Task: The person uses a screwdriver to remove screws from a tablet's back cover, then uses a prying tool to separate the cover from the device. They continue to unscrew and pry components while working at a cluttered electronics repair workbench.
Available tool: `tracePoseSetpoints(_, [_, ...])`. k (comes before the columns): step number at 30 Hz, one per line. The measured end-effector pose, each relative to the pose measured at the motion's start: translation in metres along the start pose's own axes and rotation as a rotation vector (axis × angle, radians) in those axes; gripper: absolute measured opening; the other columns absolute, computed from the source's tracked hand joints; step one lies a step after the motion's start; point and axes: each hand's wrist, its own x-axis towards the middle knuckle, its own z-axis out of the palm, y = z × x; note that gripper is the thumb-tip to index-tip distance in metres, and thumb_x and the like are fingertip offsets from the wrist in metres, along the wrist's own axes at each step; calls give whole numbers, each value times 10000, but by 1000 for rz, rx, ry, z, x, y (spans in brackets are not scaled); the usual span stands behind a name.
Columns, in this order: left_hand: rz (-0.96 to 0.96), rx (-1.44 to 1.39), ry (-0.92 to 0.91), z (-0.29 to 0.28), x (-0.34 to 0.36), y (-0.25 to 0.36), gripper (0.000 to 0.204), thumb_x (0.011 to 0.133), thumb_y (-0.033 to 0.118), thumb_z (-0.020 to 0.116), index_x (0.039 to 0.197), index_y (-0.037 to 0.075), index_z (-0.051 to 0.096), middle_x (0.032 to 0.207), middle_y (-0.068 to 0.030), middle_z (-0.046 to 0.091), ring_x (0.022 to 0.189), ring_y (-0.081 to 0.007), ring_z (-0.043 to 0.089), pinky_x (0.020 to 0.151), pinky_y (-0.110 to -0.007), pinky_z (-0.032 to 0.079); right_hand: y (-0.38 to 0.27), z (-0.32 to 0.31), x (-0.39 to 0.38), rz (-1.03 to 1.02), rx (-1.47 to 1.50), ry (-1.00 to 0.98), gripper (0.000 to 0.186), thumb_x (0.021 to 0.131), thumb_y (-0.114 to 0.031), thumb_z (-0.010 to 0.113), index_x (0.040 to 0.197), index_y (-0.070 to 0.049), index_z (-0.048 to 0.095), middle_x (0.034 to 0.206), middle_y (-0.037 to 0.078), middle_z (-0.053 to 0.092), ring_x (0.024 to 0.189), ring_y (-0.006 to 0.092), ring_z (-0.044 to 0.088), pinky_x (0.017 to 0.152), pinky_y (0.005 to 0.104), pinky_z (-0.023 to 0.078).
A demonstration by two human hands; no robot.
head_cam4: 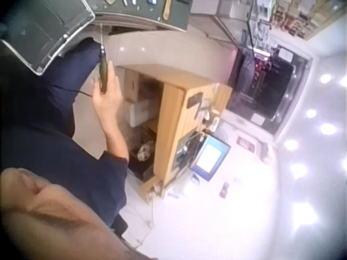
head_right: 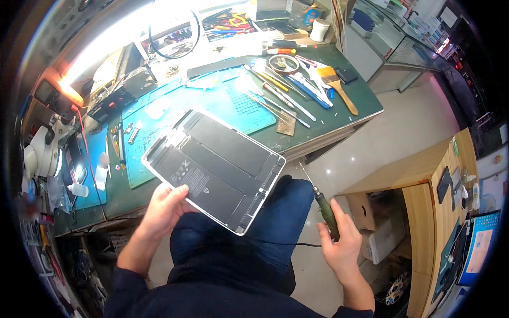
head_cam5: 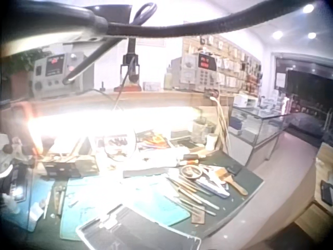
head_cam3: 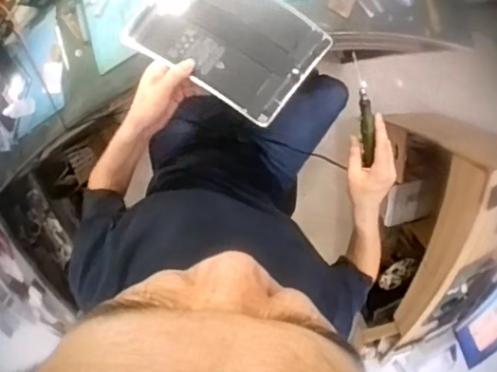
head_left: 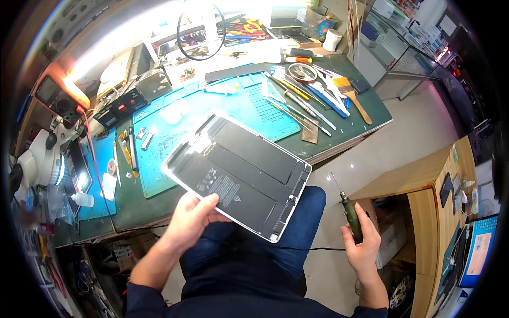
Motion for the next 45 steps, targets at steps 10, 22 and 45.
tracePoseSetpoints(10, [-119,168,222,-16,-9,62,646,1074,229,603,1552,-55,274,1400,-292,568,1197,-323,670,1024,-401,573,0,-10,4,-26,-44,-65,599,835,-43,800,1406,-53,620,906,123,682,716,267,657,652,357,525])
tracePoseSetpoints(22, [-23,258,165,-2,-39,62,770,1057,106,598,1643,7,108,1512,-312,472,1335,-329,580,1107,-415,501,-17,-22,12,-171,-84,-238,592,777,-51,833,1346,-92,673,885,84,689,691,237,673,608,336,536])
tracePoseSetpoints(45, [231,82,-80,46,-36,-16,308,1127,150,437,1256,-54,629,1164,-160,720,1106,-207,698,986,-348,550,-70,70,-36,260,936,-659,524,1026,-165,668,1505,-19,514,1312,150,687,1127,186,679,974,312,519])
